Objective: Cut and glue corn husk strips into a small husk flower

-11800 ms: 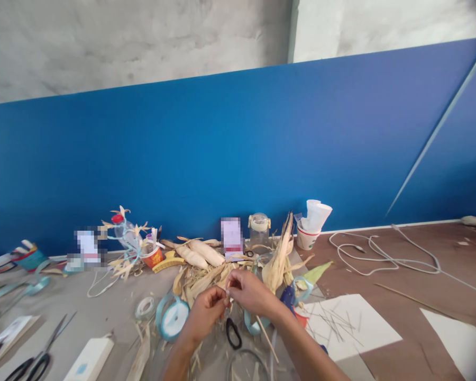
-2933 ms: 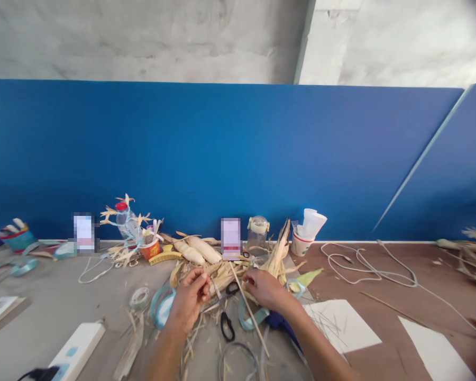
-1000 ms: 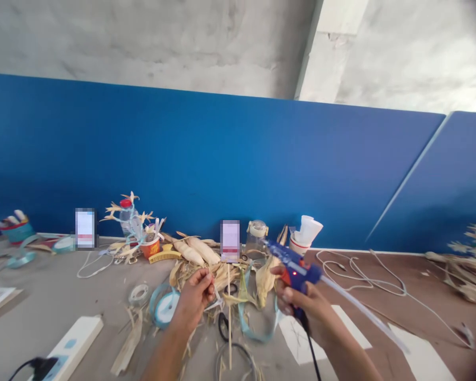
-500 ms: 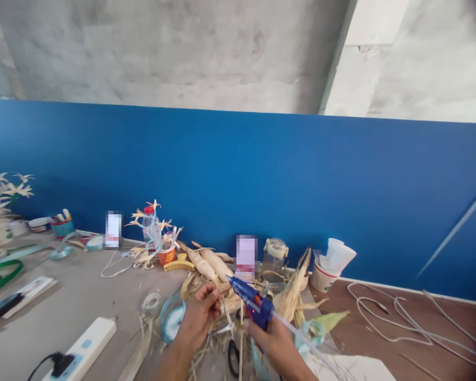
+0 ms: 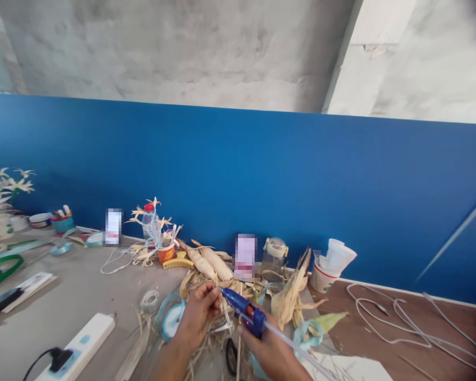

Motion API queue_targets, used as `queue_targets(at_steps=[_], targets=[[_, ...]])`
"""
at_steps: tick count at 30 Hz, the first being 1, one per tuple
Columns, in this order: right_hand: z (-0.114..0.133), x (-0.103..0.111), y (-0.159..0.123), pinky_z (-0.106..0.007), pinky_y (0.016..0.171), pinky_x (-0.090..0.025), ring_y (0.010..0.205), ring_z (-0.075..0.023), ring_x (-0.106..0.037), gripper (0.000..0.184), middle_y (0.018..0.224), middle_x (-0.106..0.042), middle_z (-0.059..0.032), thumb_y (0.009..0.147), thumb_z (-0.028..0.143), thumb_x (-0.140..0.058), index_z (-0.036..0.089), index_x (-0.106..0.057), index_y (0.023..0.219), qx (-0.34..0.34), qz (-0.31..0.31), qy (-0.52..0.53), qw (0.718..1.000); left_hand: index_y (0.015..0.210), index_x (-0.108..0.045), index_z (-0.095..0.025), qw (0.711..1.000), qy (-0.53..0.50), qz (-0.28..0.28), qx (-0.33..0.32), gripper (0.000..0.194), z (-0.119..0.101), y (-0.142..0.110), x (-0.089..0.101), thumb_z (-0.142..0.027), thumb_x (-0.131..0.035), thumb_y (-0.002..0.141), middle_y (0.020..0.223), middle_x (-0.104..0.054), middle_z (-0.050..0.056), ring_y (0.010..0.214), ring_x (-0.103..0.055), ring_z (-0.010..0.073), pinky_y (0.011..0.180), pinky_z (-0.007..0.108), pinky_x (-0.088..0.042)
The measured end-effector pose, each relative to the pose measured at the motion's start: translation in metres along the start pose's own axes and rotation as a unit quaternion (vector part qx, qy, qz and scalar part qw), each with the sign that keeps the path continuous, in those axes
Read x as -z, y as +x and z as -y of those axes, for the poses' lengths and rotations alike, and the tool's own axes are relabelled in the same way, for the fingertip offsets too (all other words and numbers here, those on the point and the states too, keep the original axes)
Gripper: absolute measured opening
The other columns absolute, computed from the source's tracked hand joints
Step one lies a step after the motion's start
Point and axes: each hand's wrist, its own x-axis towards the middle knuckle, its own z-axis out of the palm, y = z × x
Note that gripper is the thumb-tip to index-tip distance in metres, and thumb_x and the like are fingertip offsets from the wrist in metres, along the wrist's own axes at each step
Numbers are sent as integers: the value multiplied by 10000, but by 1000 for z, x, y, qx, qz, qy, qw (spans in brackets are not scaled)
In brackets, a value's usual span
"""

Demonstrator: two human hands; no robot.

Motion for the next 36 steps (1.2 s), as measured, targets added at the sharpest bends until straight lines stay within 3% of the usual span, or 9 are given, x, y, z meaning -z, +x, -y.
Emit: queue_targets(at_steps=[13,19,31,36], targets=[[-4,-4,2,-263,622,-456,657,-181,-571,108,708,-643,-23,732,269,-544,191,-606,774,11,-19,-16,1000,650,-567,-151,1000,19,0,2,317,0,-4,-3,-316,-814,539,516,-503,-57,458,-429,58,433,168,-314],[-6,-6,1,-252,624,-438,663,-177,-563,103,688,-623,-20,740,279,-528,199,-592,753,21,-35,-23,999,641,-561,-150,1000,17,7,6,306,1,-4,-3,-308,-807,551,508,-494,-60,454,-420,61,434,172,-305],[-7,-6,1,-231,609,-419,635,-150,-536,96,678,-577,2,767,272,-516,186,-553,745,51,-7,-39,998,638,-559,-154,1000,10,4,1,330,-3,-3,-3,-318,-823,524,500,-495,-61,453,-423,61,433,172,-313],[-10,-9,0,-229,586,-415,611,-150,-529,105,648,-567,4,768,290,-518,193,-543,737,43,-31,-27,998,627,-564,-152,1000,6,7,7,313,-2,-4,-4,-305,-821,535,511,-508,-54,448,-420,55,428,167,-301]])
